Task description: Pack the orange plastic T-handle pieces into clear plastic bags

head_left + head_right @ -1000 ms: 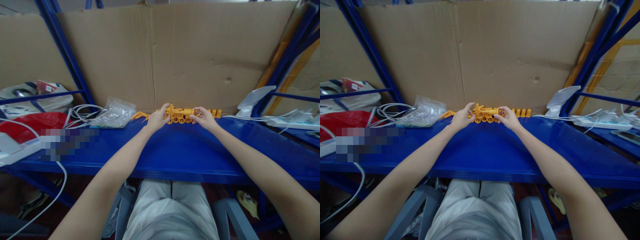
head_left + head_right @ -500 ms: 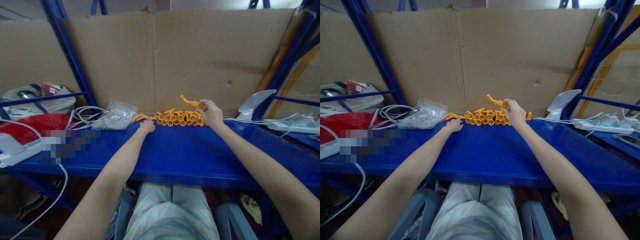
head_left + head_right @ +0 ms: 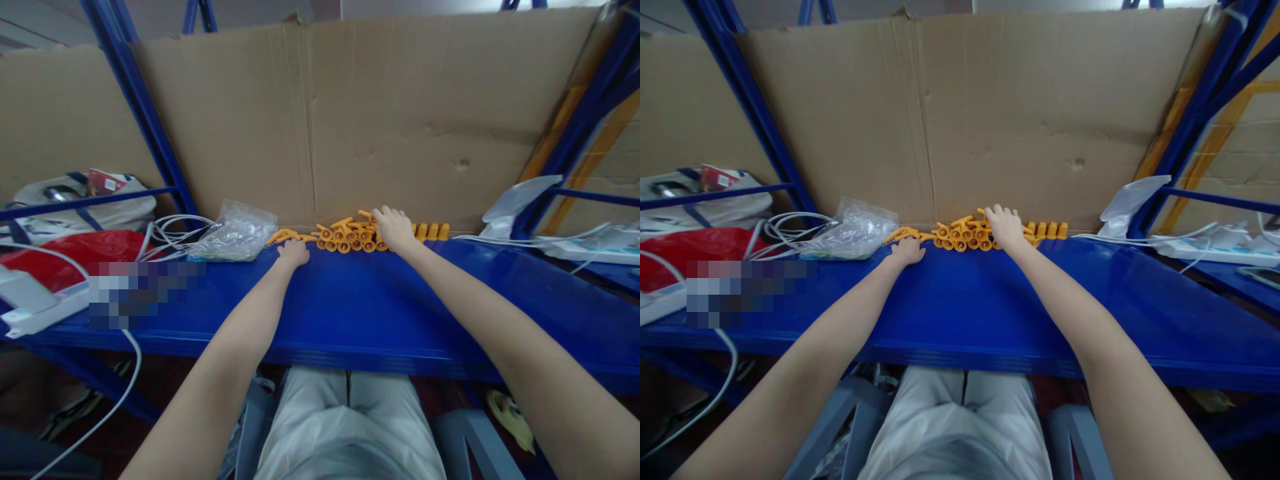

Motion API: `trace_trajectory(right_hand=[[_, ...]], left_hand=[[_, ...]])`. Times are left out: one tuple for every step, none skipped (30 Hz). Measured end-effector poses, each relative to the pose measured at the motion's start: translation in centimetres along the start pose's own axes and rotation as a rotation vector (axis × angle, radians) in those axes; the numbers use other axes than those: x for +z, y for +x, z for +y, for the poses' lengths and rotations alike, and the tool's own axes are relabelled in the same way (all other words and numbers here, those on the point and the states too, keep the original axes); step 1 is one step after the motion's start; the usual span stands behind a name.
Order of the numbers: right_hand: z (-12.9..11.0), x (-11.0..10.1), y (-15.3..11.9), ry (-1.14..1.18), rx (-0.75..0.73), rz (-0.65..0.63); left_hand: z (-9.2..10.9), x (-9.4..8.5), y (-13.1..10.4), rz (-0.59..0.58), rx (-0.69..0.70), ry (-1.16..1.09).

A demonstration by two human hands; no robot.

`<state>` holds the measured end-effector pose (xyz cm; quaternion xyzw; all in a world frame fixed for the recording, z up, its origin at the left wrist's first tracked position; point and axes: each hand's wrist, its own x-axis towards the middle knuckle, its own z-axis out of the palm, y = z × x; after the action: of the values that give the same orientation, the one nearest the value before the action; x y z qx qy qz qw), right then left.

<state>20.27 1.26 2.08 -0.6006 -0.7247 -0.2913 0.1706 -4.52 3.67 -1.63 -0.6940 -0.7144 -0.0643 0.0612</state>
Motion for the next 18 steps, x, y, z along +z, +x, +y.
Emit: trace_trajectory(right_hand=[[-0.1,0.2,0.0,-0.008,-0.005,-0.017],[-0.1,0.3,0.0,-0.011,-0.014,-0.032],[-0.1,0.5,-0.1,-0.011,-0.026,-0.047],[-0.1,0.8,-0.3,-0.009,-0.038,-0.061],[-0.1,1.0,-0.4,-0.005,-0.047,-0.077],[-0.1,1.4,-0.5,0.003,-0.052,-0.094],[0.0,1.7,-0.7,0.017,-0.051,-0.11],[0.2,2.1,-0.8,0.034,-0.044,-0.121],[0.3,2.5,-0.9,0.052,-0.033,-0.129],[0.5,2.8,-1.0,0.065,-0.023,-0.137],[0.6,3.1,-1.0,0.073,-0.015,-0.144],[0.8,3.4,-1.1,0.073,-0.01,-0.154],[0.8,3.5,-1.2,0.068,-0.006,-0.168],[0.9,3.6,-1.2,0.062,-0.002,-0.183],[0.8,3.6,-1.3,0.057,0.004,-0.201],[0.8,3.6,-1.3,0.055,0.012,-0.221],[0.7,3.5,-1.3,0.055,0.021,-0.242],[0.6,3.3,-1.3,0.057,0.03,-0.262]], left_hand=[[0.0,-0.1,0.0,0.009,0.006,0.002],[0.0,-0.1,-0.1,0.019,0.017,0.004],[0.0,-0.2,-0.1,0.031,0.028,0.002],[0.0,-0.2,-0.1,0.043,0.038,-0.004],[0.0,-0.2,-0.1,0.053,0.046,-0.013],[0.0,-0.2,-0.1,0.063,0.052,-0.023],[0.0,-0.2,0.0,0.073,0.059,-0.034],[0.0,-0.2,0.0,0.081,0.064,-0.043],[0.0,-0.2,0.1,0.085,0.069,-0.051],[0.1,-0.2,0.1,0.087,0.077,-0.057],[0.1,-0.2,0.1,0.086,0.082,-0.062],[0.2,-0.3,0.1,0.083,0.083,-0.065],[0.3,-0.4,0.0,0.082,0.08,-0.066],[0.4,-0.5,-0.1,0.087,0.075,-0.067],[0.6,-0.7,-0.2,0.1,0.066,-0.071],[0.7,-0.9,-0.3,0.123,0.054,-0.081],[0.8,-1.1,-0.3,0.156,0.043,-0.097],[0.9,-1.2,-0.4,0.196,0.038,-0.118]])
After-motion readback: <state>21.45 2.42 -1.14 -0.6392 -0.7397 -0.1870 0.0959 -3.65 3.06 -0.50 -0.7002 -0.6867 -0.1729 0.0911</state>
